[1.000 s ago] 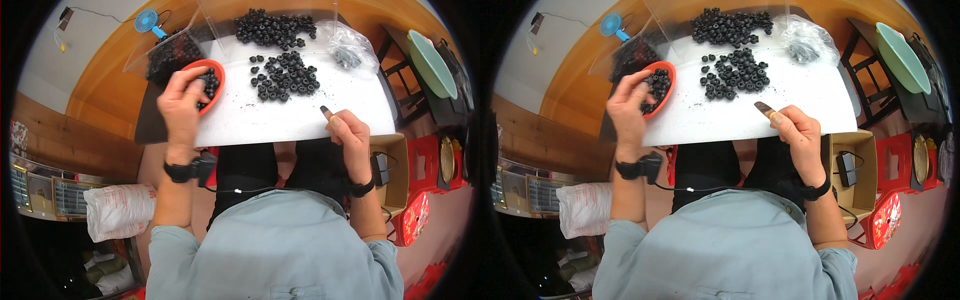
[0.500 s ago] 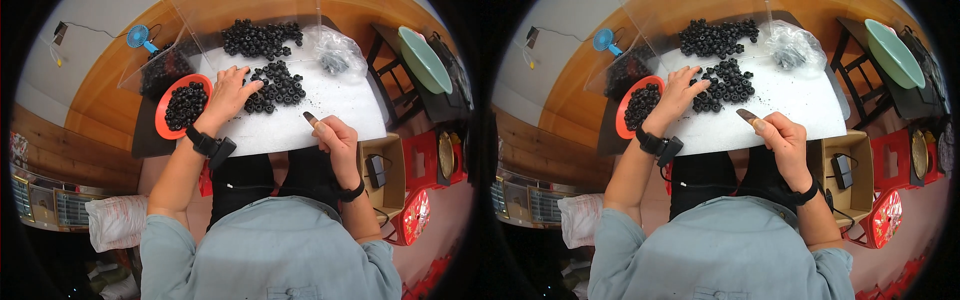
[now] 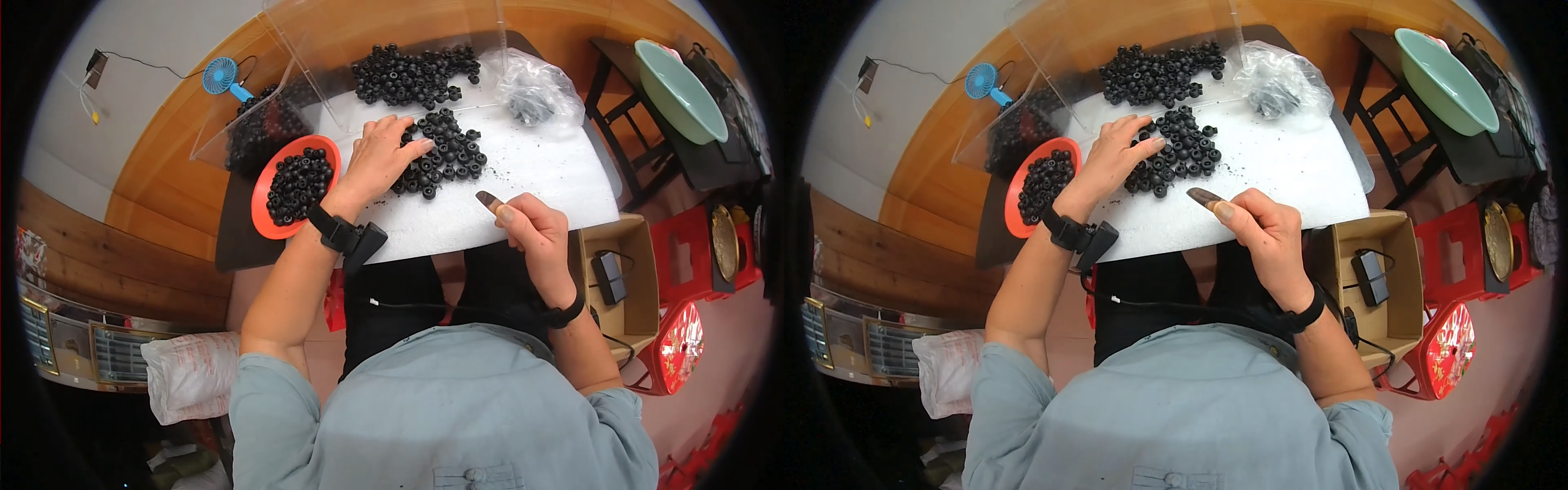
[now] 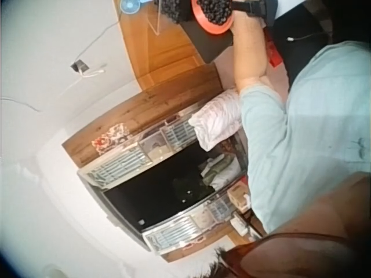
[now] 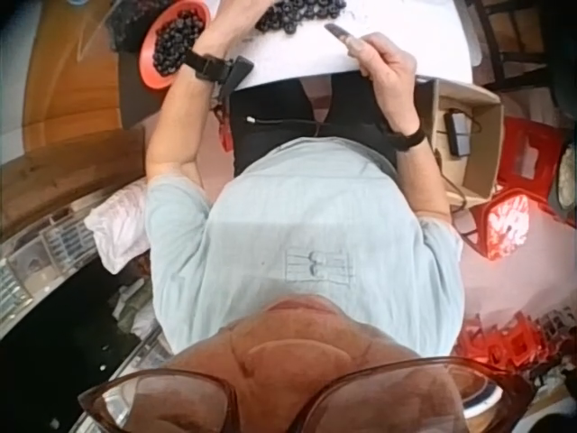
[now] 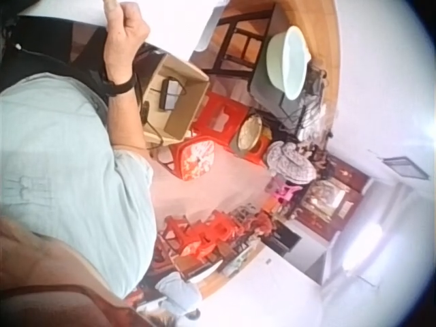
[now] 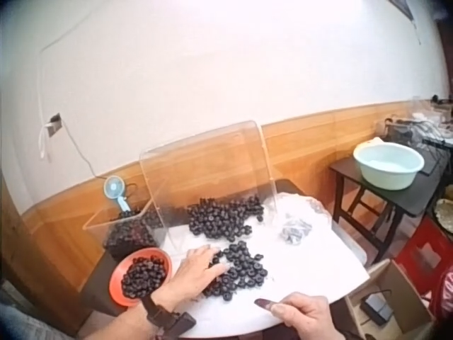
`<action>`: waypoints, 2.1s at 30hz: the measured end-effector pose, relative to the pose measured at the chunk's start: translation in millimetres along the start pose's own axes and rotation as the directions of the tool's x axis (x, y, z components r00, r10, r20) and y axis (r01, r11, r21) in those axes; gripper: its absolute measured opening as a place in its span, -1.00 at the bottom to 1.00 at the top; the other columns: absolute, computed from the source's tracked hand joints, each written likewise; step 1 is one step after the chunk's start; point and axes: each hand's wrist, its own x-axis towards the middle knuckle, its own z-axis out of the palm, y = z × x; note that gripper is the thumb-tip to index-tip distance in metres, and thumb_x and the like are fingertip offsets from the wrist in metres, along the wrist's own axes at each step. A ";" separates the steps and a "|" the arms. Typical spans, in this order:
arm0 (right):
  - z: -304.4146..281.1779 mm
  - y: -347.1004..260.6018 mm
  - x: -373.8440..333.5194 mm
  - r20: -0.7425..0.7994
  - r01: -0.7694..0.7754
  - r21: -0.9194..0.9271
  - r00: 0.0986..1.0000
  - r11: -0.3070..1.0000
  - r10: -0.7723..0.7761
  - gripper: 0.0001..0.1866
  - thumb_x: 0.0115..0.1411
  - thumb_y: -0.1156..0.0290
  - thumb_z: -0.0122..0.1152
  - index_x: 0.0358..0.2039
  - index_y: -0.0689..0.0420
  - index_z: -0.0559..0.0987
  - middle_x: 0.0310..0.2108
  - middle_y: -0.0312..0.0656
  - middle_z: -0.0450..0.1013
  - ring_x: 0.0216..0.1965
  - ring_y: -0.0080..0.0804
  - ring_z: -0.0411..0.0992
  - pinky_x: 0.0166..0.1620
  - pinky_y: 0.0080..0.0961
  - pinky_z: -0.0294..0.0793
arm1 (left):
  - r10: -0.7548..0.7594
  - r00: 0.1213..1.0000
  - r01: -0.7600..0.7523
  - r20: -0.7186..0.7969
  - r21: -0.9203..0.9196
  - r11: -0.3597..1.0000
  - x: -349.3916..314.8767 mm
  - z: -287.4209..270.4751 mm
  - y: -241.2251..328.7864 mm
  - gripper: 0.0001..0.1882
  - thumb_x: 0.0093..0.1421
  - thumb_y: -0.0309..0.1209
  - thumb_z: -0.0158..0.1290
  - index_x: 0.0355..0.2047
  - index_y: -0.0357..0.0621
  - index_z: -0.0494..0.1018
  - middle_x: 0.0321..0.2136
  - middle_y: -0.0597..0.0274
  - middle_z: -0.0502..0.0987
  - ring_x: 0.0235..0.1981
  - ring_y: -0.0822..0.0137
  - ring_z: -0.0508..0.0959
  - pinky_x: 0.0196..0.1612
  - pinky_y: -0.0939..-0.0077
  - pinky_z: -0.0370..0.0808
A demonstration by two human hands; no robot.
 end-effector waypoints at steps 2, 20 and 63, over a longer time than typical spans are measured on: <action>0.8 0.4 -0.5 -0.007 -0.008 -0.001 1.000 1.000 0.008 -0.67 0.36 0.26 0.33 -0.47 0.23 0.61 -0.67 -0.46 0.28 -0.59 -0.72 0.15 -0.52 -0.63 0.08 | -0.022 0.994 0.023 0.111 -0.005 1.000 1.8 -1.8 3.6 -0.39 0.30 -0.03 0.15 0.10 -0.36 0.53 0.11 -0.12 0.54 0.15 -0.12 0.40 0.25 0.09 0.35; 3.9 -9.4 3.9 -0.005 -0.045 -0.099 0.999 0.994 0.045 -0.63 0.37 0.19 0.32 -0.50 0.20 0.60 -0.72 -0.40 0.24 -0.63 -0.63 0.11 -0.53 -0.54 0.10 | -0.033 0.983 -0.014 -0.180 -0.249 0.968 -92.9 -15.0 3.0 -0.58 0.15 -0.56 0.24 0.06 -0.19 0.57 -0.04 0.11 0.56 -0.01 0.22 0.56 -0.04 0.41 0.59; 25.4 -6.8 3.3 0.172 0.396 -0.863 0.815 0.314 -0.554 -0.81 0.09 0.32 0.45 -0.49 0.02 0.56 -0.47 -0.26 0.41 -0.36 -0.20 0.44 -0.36 -0.30 0.48 | 0.226 0.927 -0.253 -0.300 -0.054 0.966 -129.5 -8.5 32.8 -0.71 0.02 -0.60 0.33 -0.21 -0.24 0.60 -0.27 0.14 0.57 -0.19 0.18 0.51 -0.19 0.38 0.48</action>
